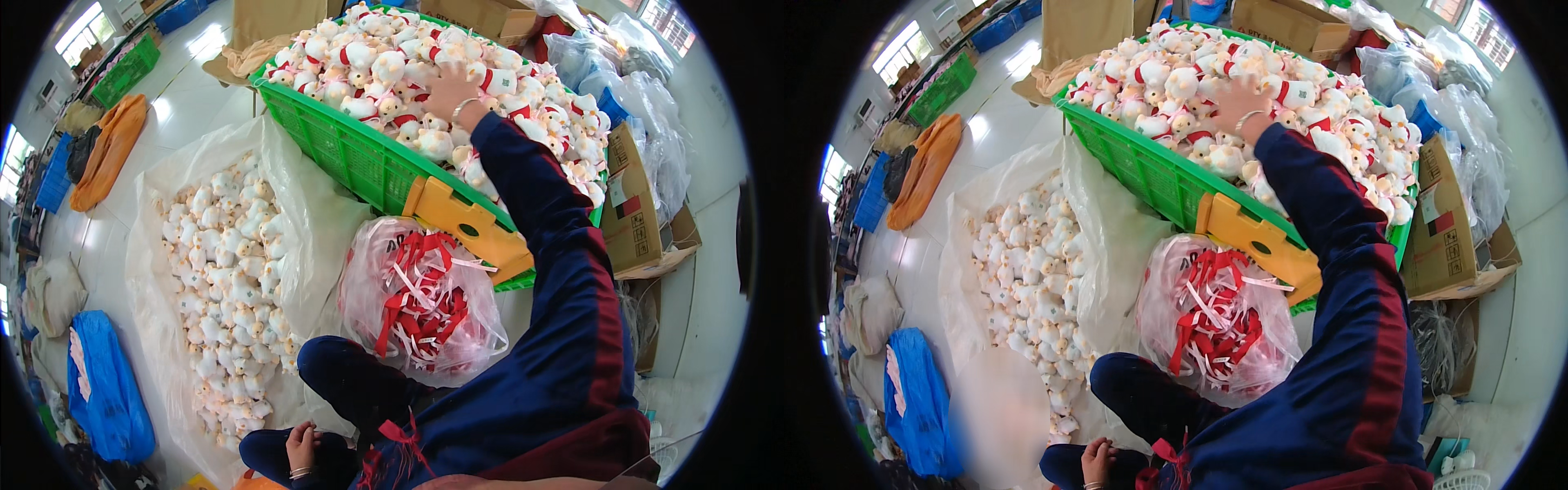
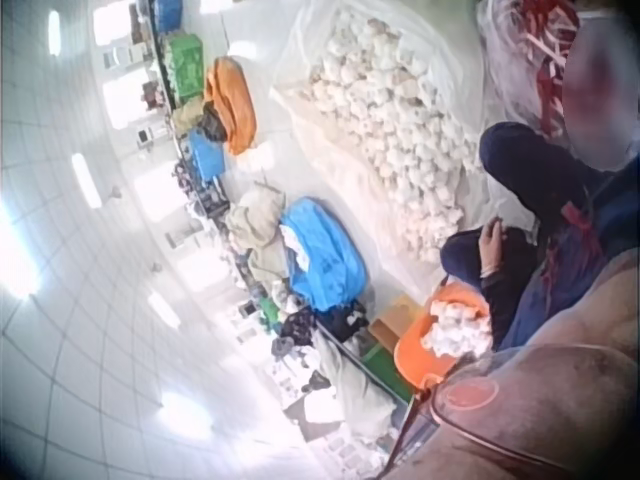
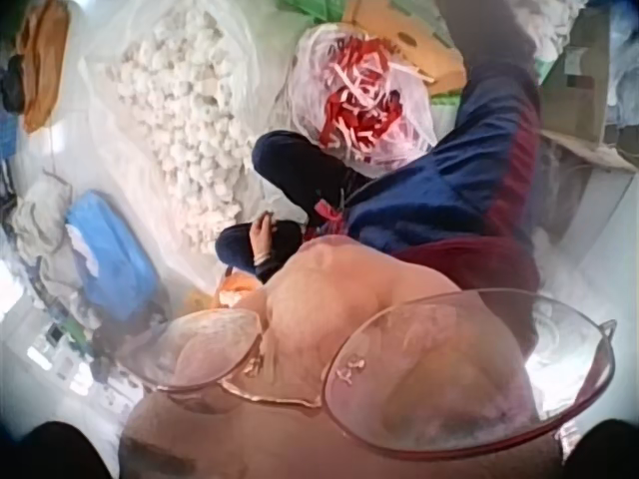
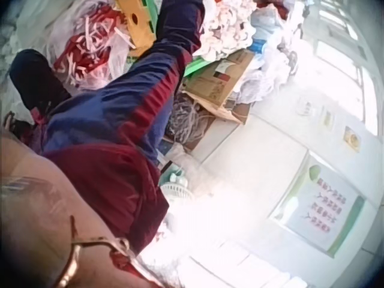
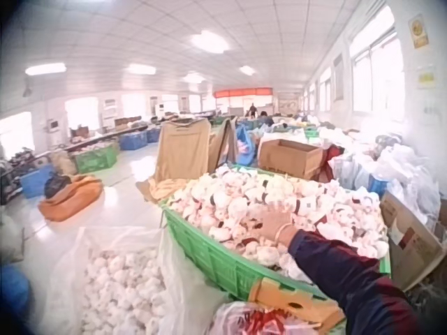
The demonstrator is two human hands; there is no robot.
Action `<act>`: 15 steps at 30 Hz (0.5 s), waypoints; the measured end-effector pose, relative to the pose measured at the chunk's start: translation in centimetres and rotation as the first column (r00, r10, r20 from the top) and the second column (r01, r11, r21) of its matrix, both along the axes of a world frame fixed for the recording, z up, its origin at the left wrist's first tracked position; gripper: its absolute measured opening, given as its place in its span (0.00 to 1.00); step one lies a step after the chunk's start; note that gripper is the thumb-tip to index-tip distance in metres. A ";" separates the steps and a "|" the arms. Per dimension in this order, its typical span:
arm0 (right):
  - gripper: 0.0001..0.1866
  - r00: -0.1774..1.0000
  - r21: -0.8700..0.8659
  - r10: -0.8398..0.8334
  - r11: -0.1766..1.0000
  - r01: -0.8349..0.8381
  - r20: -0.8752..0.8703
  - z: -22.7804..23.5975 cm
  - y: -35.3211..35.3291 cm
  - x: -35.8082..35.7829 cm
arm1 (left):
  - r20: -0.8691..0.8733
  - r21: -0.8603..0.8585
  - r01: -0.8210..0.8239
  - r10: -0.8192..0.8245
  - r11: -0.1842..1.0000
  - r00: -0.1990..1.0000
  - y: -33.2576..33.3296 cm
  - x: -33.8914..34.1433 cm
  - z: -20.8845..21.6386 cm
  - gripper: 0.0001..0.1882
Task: The person sits on the floor and ties red ribbons around the necks of small white plush toys. They pick up each toy, wrap the ribbon, and place the finished items into a green crate.
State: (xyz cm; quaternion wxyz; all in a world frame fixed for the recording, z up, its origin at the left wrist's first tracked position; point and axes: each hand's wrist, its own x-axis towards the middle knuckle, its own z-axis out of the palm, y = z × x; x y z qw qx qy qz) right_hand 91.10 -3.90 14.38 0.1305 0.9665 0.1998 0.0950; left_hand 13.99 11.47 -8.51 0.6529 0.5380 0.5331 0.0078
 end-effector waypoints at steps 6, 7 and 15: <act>0.35 0.987 0.145 -0.132 0.982 0.118 0.088 -5.4 -9.8 8.4 | 0.017 0.021 0.000 0.000 1.000 1.000 -0.7 1.6 2.2 0.12; 0.33 0.996 0.055 -0.047 0.998 0.042 0.078 -5.3 -9.9 9.3 | 0.024 0.018 0.003 -0.003 1.000 1.000 -0.7 2.1 2.5 0.12; 0.25 0.967 -0.042 -0.086 0.996 0.078 -0.239 0.1 0.9 6.0 | 0.094 0.101 0.009 -0.019 0.995 0.995 -2.4 0.5 4.0 0.14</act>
